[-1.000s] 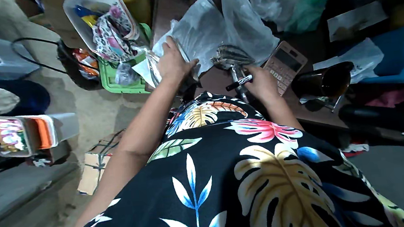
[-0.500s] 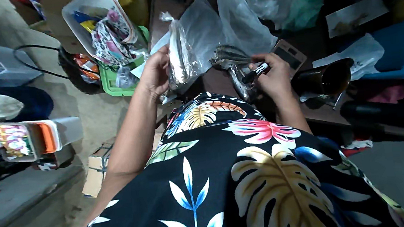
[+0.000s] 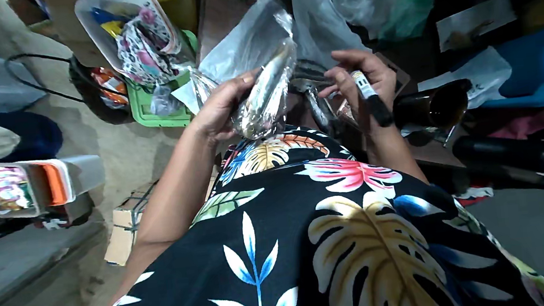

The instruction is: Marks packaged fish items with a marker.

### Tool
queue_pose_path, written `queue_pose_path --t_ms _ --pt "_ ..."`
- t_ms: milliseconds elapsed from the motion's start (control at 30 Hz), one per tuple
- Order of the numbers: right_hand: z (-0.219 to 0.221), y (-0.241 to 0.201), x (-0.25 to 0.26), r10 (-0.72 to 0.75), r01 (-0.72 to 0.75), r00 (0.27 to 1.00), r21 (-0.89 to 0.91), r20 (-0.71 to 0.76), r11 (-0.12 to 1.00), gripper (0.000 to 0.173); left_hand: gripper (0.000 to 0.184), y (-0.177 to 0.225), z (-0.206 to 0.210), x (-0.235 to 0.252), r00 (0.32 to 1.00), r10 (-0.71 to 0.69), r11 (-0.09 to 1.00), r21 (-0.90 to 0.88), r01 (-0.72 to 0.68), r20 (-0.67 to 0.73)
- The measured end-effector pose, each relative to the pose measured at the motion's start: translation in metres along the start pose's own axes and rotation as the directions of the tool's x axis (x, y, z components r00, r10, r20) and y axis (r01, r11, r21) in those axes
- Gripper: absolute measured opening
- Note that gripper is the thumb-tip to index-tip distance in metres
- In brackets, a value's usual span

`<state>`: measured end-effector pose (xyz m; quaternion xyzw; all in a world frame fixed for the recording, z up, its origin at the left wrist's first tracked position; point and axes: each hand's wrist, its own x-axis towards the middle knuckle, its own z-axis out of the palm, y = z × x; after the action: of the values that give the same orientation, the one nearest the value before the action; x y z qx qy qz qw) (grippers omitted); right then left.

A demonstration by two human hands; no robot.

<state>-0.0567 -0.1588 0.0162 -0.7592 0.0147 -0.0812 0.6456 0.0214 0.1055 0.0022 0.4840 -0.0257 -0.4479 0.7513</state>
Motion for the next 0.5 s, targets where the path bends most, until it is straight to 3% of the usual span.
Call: queue_pose_path --t_ms 100,200,333,500 --pt "0.018 -0.021 0.007 -0.180 0.163 0.983 0.253 0.045 0.954 0.037 0.070 -0.001 0.006 0.001 0.989 -0.007 0.984 0.175 -0.019 0.148" --pt "0.038 -0.038 0.013 -0.188 0.125 0.974 0.389 0.129 0.913 0.050 0.073 0.000 0.014 0.003 0.961 -0.032 0.967 0.250 -0.040 0.276" --pt "0.059 -0.028 0.014 -0.186 0.090 0.962 0.411 0.201 0.907 0.030 0.056 0.001 0.024 -0.002 0.943 -0.036 0.939 0.333 -0.082 0.332" --pt "0.056 -0.019 0.007 -0.240 0.165 0.941 0.296 0.240 0.941 0.008 0.075 -0.005 0.019 -0.003 0.906 -0.021 0.951 0.289 -0.113 0.423"
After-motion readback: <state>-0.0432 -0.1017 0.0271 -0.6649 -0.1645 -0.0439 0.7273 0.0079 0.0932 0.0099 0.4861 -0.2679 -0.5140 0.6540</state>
